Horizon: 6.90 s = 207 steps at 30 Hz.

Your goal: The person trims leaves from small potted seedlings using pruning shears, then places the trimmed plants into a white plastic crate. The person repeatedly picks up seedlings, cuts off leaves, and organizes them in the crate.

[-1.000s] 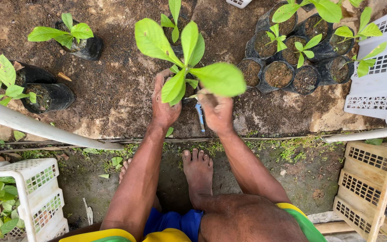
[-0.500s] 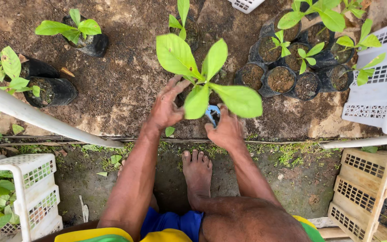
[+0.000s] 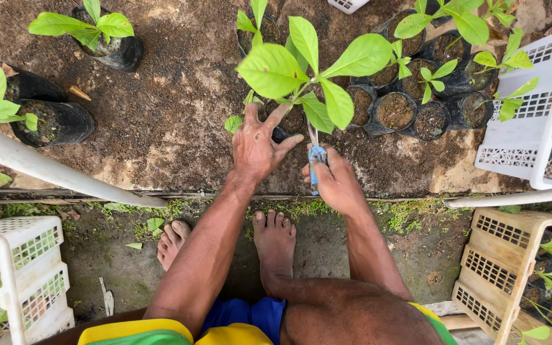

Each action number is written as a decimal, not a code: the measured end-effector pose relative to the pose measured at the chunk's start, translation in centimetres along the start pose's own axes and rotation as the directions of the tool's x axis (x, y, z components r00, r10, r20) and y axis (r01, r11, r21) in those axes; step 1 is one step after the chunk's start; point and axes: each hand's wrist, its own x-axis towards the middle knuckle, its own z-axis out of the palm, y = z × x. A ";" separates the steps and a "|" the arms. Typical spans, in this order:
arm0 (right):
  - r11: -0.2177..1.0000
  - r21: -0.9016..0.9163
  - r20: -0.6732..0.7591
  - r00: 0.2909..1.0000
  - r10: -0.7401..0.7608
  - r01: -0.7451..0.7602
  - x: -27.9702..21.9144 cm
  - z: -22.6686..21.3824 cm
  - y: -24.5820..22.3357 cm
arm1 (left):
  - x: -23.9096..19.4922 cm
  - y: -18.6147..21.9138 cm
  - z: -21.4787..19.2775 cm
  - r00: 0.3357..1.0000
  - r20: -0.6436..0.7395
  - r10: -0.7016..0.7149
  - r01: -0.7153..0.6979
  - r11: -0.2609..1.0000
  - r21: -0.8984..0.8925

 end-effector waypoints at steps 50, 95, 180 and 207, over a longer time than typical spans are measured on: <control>0.701 -0.575 0.053 0.874 -0.482 0.421 1.7 -1.6 -5.2 | 2.9 -6.1 -2.6 0.966 0.241 0.093 -0.025 0.963 -0.270; 0.994 -0.104 0.111 0.993 0.043 -0.031 3.4 -0.1 -2.2 | 3.7 -7.8 -3.9 0.948 0.313 0.047 0.047 0.957 -0.287; 0.996 0.027 0.100 0.992 -0.082 0.080 0.7 -0.5 -5.9 | 2.4 -1.2 -1.8 0.980 -0.139 0.140 -0.188 0.880 -0.436; 0.878 -0.034 -0.120 0.870 -0.478 0.478 5.5 -3.3 -8.9 | 2.4 2.0 -4.4 0.977 -0.090 0.194 -0.211 0.808 -0.551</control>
